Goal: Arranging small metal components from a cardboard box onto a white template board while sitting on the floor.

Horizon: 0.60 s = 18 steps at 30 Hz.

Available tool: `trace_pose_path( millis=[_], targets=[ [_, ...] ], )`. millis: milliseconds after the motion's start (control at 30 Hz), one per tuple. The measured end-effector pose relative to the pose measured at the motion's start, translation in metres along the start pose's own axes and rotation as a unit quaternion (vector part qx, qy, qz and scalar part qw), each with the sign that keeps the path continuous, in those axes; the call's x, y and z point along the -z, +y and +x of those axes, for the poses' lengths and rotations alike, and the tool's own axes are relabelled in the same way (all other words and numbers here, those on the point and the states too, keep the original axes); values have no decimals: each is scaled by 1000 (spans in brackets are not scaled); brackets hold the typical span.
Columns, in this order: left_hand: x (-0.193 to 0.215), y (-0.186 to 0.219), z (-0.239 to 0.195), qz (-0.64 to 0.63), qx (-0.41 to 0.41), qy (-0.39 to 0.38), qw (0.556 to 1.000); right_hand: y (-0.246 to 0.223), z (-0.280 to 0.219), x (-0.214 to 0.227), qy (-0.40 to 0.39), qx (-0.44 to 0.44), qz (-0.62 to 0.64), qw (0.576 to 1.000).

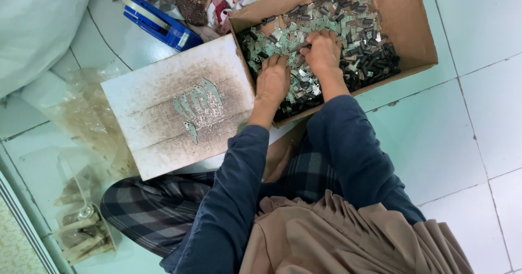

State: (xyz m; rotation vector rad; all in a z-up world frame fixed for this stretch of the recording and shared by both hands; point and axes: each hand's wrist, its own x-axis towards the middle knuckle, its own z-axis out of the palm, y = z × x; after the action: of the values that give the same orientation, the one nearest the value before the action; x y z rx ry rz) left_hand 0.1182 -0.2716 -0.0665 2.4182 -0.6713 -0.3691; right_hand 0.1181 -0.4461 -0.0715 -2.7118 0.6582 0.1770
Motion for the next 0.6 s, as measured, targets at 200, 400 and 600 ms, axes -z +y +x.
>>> trace_pose_path(
  millis=[200, 400, 600],
  targets=[
    [12, 8, -4, -30, -18, 57, 998, 21, -21, -18, 114, 64, 169, 977],
    [-17, -10, -7, -3, -50, 143, 988, 15, -65, -4, 100, 149, 245, 953],
    [-23, -16, -9, 30, -101, 242, 964, -2, -96, 13, 110, 154, 288, 939]
  ],
)
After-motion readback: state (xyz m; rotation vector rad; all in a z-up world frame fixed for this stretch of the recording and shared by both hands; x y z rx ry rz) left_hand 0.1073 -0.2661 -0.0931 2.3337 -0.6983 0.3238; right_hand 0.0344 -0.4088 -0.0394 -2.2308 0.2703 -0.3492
